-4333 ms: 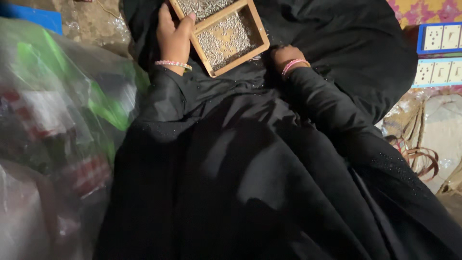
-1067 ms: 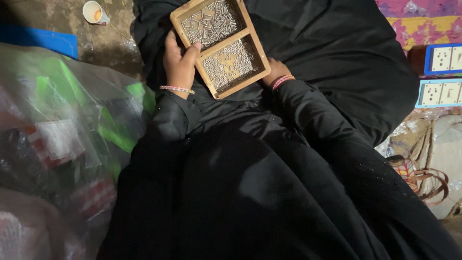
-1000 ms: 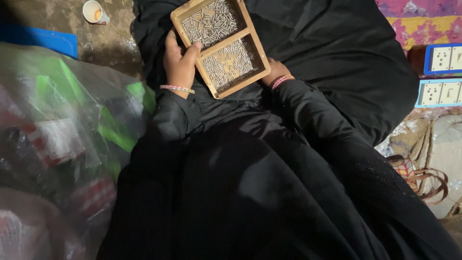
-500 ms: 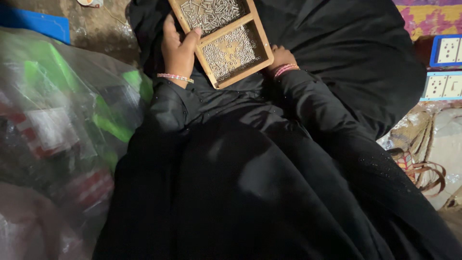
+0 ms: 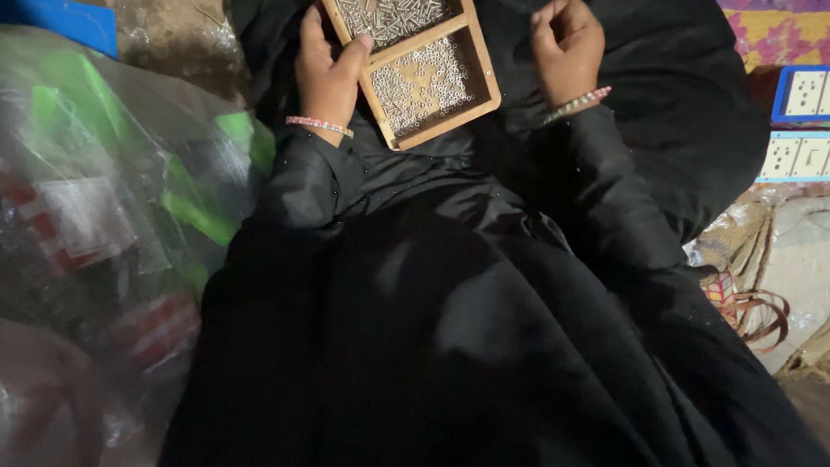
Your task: The person sits on the floor and assembles electrical socket plates by inserting small metal fasteners into the back of the plates using both hands. The person handles multiple blue and white socket plates and a wooden box containing fasteners.
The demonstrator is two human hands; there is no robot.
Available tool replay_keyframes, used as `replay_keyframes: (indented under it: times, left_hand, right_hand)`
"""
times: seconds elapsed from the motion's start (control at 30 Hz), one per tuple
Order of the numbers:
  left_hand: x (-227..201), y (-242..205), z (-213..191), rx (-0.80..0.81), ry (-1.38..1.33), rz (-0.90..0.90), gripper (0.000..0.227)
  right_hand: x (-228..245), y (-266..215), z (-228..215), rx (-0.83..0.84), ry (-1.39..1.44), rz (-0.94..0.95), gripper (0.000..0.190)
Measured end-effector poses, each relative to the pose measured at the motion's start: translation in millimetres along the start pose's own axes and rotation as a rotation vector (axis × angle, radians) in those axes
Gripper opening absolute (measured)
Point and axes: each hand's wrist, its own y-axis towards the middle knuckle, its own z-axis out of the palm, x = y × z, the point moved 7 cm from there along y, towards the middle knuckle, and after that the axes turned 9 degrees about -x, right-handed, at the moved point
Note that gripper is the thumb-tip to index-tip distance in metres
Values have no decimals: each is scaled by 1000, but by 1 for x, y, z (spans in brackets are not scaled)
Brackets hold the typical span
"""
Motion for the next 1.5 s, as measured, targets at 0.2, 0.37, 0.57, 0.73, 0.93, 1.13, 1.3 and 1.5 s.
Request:
replay_keyframes:
  times: [0.2, 0.37, 0.57, 0.73, 0.93, 1.13, 1.3, 1.5]
  left_hand:
    - [3, 0, -6, -68, 225, -74, 61]
    - [3, 0, -6, -8, 51, 1, 44]
    - [8, 1, 1, 6, -75, -18, 44]
    - [0, -1, -1, -9, -54, -28, 49]
    - [-5, -1, 0, -44, -3, -26, 51]
    - [-5, -2, 0, -11, 12, -22, 44]
    - [-14, -3, 2, 11, 2, 45, 39]
    - [-14, -3, 2, -3, 18, 22, 39]
  right_hand:
    - [139, -53, 67, 430, -431, -547, 10]
    - [77, -22, 20, 43, -424, -79, 10]
    - [-104, -53, 23, 580, -1029, -224, 22]
    - [-187, -101, 39, 713, -1160, -111, 22]
    - [-178, -104, 54, 721, -1175, -91, 22]
    - [-173, -109, 56, 732, -1193, -71, 21]
    - [-165, -106, 56, 721, -1181, -43, 21]
    - [-165, -93, 42, 641, -1031, 60, 21]
